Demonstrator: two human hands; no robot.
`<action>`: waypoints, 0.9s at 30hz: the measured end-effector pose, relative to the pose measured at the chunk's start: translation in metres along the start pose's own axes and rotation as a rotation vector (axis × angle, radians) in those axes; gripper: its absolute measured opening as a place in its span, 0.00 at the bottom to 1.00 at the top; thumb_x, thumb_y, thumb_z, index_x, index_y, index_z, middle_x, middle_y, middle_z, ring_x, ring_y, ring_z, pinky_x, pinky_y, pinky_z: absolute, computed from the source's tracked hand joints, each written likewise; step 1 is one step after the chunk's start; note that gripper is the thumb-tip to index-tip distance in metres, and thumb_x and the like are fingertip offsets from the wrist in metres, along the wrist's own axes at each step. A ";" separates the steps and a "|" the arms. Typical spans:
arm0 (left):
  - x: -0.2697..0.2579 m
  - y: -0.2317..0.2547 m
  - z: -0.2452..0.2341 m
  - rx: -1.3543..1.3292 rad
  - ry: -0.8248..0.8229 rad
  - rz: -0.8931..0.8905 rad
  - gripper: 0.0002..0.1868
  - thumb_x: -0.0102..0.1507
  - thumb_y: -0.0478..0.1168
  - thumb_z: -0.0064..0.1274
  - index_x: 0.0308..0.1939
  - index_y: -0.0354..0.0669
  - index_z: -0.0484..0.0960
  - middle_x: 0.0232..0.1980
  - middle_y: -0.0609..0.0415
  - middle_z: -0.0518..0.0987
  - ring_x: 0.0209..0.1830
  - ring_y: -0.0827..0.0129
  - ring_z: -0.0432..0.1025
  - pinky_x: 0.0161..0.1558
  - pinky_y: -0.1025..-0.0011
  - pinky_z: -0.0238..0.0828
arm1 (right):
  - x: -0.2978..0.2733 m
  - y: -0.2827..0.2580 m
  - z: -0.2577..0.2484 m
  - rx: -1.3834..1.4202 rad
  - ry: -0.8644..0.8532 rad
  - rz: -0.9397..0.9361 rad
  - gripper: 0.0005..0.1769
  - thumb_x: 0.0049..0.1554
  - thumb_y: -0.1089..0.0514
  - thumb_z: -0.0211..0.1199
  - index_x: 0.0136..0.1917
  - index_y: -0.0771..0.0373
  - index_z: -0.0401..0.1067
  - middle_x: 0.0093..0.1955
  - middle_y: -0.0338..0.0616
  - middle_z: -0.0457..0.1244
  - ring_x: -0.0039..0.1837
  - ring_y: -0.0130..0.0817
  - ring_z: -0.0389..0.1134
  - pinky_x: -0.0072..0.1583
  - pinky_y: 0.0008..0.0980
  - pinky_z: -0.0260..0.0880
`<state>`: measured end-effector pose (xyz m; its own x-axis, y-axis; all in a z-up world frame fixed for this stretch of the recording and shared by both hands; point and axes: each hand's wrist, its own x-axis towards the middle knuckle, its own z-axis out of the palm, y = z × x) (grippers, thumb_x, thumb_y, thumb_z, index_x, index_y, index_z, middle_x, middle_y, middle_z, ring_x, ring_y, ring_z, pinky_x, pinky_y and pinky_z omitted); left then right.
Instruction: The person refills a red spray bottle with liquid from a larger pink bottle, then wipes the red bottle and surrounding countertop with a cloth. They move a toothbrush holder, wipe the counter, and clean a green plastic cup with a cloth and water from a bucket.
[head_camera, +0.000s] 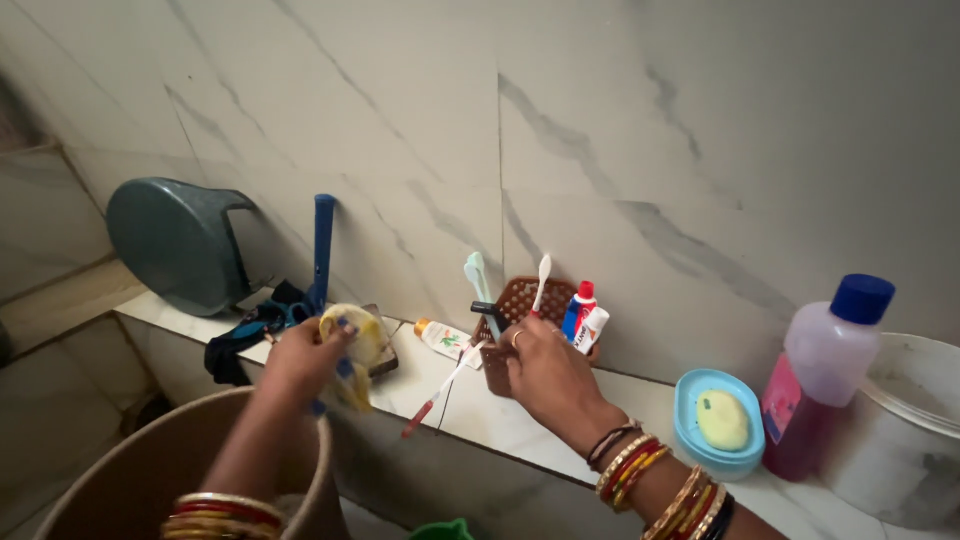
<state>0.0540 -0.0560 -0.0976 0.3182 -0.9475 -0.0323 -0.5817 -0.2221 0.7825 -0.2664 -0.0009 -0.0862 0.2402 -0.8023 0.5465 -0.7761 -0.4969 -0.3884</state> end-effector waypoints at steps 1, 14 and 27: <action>0.007 -0.008 0.011 0.004 0.110 0.031 0.23 0.65 0.51 0.53 0.62 0.47 0.78 0.53 0.46 0.82 0.49 0.58 0.80 0.55 0.56 0.78 | 0.001 -0.001 0.000 -0.046 0.025 -0.007 0.12 0.52 0.64 0.61 0.50 0.61 0.76 0.53 0.47 0.66 0.61 0.46 0.65 0.63 0.44 0.67; 0.019 -0.007 0.087 0.429 0.184 -0.074 0.38 0.57 0.63 0.63 0.70 0.67 0.71 0.71 0.42 0.68 0.65 0.45 0.70 0.62 0.53 0.72 | -0.003 0.065 0.008 -0.049 -0.047 0.101 0.13 0.59 0.57 0.58 0.53 0.64 0.76 0.53 0.51 0.65 0.60 0.51 0.65 0.60 0.49 0.66; 0.044 -0.034 -0.011 -0.717 0.195 0.020 0.27 0.63 0.56 0.54 0.56 0.38 0.80 0.46 0.48 0.80 0.38 0.64 0.74 0.35 0.65 0.73 | 0.021 0.030 0.039 -0.097 0.177 0.022 0.16 0.55 0.53 0.64 0.52 0.65 0.77 0.55 0.50 0.65 0.58 0.53 0.65 0.58 0.50 0.65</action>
<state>0.0959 -0.0871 -0.1191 0.4790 -0.8767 0.0448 0.0210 0.0624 0.9978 -0.2625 -0.0458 -0.1152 0.1225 -0.7378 0.6638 -0.8344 -0.4387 -0.3336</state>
